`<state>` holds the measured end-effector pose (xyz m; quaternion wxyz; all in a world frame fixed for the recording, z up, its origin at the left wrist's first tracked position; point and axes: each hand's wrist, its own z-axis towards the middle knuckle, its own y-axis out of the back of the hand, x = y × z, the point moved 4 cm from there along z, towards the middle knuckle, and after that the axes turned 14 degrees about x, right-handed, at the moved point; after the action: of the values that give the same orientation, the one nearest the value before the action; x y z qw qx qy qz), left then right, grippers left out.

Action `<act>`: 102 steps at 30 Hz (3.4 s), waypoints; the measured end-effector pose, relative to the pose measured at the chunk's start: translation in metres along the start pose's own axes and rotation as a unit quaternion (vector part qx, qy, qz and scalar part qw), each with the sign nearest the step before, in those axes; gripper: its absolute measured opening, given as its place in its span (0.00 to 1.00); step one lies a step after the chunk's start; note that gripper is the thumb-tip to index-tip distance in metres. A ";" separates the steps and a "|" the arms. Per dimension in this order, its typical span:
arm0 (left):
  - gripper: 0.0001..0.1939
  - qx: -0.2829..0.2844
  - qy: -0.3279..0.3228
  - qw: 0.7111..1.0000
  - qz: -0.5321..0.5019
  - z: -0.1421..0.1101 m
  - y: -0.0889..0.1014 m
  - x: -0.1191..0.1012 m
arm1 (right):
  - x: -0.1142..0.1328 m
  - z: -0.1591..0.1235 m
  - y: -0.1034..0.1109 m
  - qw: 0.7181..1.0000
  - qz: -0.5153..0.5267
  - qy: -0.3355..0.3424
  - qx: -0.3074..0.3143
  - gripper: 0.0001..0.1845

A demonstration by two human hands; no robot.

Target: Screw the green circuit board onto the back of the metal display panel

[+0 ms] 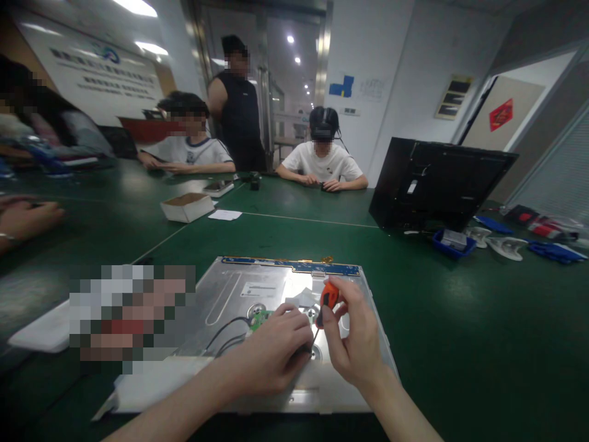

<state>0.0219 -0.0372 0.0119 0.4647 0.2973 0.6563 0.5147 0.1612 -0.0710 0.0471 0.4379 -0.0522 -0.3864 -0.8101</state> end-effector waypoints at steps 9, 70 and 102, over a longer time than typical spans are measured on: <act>0.02 0.001 0.002 1.000 0.003 0.000 -0.001 0.001 | -0.003 -0.002 0.000 0.999 -0.014 0.028 -0.033 0.26; 0.01 0.001 0.000 1.000 -0.003 0.000 -0.002 0.001 | -0.008 -0.007 -0.001 0.995 0.079 0.021 -0.058 0.26; 0.01 -0.001 0.000 1.000 0.007 -0.001 0.000 -0.001 | 0.001 -0.001 0.003 0.999 -0.011 0.018 -0.027 0.23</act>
<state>0.0218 -0.0384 0.0121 0.4613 0.3014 0.6537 0.5187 0.1634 -0.0729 0.0488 0.4341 -0.0448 -0.3565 -0.8262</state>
